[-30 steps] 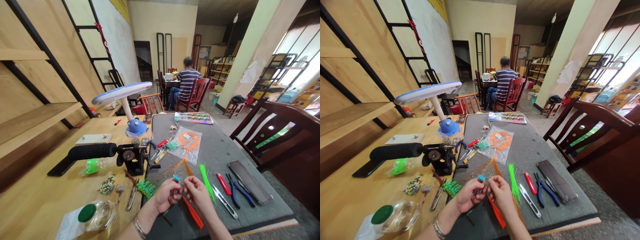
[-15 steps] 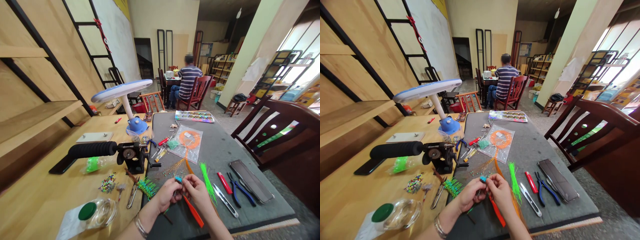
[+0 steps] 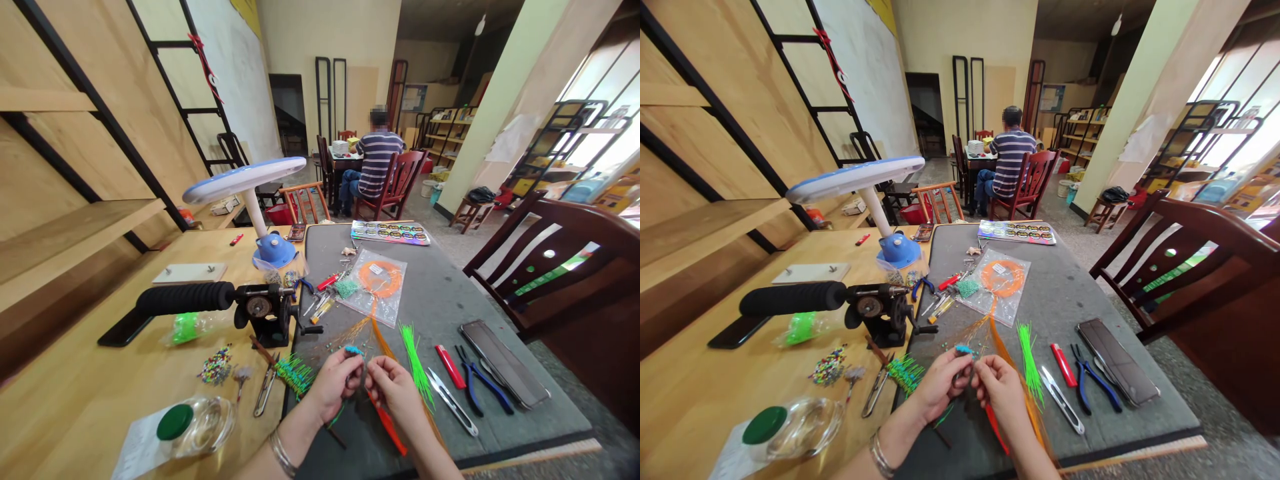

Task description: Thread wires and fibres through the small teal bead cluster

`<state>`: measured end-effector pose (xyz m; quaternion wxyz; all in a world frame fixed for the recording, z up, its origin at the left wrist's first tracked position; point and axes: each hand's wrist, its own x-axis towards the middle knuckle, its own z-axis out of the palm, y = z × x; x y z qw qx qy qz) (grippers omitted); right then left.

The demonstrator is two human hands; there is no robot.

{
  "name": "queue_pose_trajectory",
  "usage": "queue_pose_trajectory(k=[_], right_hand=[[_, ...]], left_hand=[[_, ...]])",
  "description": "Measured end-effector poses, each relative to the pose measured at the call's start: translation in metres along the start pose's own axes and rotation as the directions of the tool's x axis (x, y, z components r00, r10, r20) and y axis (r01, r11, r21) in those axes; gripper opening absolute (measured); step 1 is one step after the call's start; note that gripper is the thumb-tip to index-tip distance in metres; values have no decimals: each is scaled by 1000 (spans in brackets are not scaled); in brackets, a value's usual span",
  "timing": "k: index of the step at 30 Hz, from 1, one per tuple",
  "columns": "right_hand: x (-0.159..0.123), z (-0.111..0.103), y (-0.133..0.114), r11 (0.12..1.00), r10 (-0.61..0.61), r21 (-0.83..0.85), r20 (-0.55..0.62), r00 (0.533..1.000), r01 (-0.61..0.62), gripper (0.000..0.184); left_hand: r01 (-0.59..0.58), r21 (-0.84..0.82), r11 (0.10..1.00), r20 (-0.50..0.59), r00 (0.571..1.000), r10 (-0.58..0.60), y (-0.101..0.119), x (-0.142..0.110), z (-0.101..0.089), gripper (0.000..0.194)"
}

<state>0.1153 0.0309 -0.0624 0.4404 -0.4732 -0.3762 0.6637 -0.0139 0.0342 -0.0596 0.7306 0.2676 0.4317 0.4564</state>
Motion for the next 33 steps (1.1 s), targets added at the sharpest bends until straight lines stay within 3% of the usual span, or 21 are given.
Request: queue_pose_trajectory(k=[5, 12, 33], right_hand=[[-6, 3, 6, 994, 65, 78, 92, 994, -72, 35], [-4, 4, 8, 993, 65, 88, 166, 984, -80, 36], [-3, 3, 11, 992, 54, 101, 165, 985, -71, 34]], left_hand=[[88, -121, 989, 14, 996, -87, 1, 0, -4, 31], [137, -123, 983, 33, 990, -134, -2, 3, -7, 27], [205, -110, 973, 62, 978, -199, 1, 2, -7, 27]])
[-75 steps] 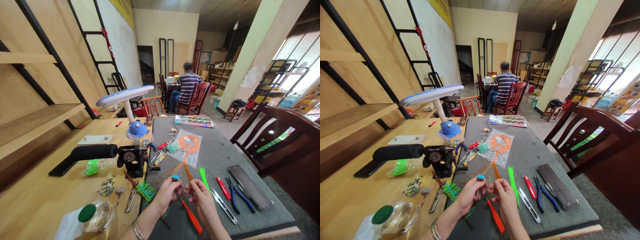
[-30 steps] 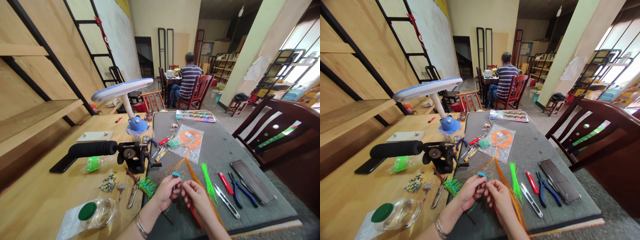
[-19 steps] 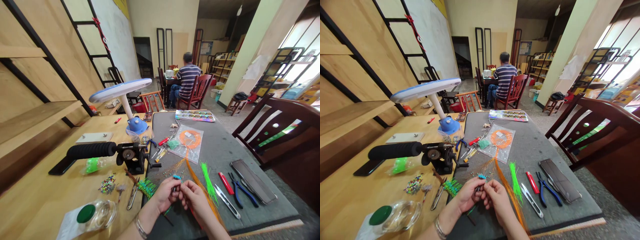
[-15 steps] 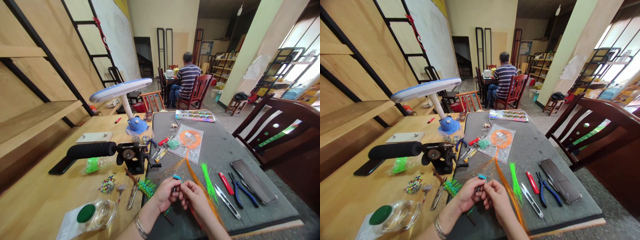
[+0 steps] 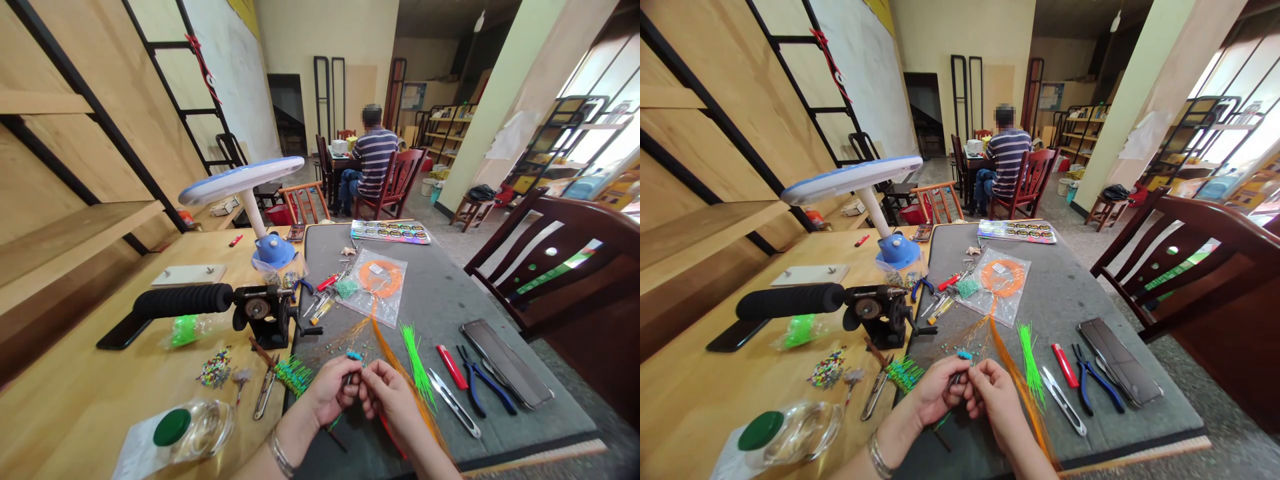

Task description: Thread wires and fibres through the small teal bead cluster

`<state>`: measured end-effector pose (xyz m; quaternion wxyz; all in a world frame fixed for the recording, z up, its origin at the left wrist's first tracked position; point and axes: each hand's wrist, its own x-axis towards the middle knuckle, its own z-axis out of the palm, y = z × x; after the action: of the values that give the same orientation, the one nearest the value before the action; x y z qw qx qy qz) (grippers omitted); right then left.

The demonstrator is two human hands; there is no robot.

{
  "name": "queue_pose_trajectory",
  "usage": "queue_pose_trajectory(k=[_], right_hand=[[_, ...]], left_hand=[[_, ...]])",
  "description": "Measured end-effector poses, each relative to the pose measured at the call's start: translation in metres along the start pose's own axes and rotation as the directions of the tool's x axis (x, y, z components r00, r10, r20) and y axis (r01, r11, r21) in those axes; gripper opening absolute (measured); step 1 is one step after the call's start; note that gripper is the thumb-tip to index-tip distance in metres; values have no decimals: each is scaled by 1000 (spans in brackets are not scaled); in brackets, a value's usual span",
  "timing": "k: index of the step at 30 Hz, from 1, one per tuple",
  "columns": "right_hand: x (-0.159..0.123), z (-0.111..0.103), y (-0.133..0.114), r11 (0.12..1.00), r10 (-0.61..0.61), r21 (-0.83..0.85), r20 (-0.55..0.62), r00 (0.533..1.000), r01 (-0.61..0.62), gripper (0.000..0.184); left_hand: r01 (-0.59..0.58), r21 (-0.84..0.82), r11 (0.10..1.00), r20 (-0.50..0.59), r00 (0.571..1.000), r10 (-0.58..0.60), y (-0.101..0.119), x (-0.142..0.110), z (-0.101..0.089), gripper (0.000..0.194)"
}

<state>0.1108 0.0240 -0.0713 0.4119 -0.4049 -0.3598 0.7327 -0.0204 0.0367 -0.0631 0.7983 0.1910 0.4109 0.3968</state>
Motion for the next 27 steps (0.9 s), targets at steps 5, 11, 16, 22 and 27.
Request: queue_pose_trajectory(k=[5, 11, 16, 22, 27], right_hand=[[0, 1, -2, 1000, -5, -17, -32, 999, 5, 37], [5, -3, -5, 994, -26, -112, -99, 995, 15, 45], [8, -6, -4, 983, -63, -182, -131, 989, 39, 48], [6, -3, -5, 987, -118, -120, -127, 985, 103, 50], [4, -2, -4, 990, -128, -71, -119, 985, 120, 45]], left_hand=[[-18, 36, 999, -5, 1000, 18, 0, -1, 1, 29], [-116, 156, 981, -13, 993, 120, -1, -5, 5, 31], [-198, 237, 951, -64, 974, 219, -3, -6, 7, 34], [-358, 289, 888, -23, 924, 380, -4, -8, 14, 31], [-449, 351, 822, -8, 876, 482, -6, -6, 13, 23]])
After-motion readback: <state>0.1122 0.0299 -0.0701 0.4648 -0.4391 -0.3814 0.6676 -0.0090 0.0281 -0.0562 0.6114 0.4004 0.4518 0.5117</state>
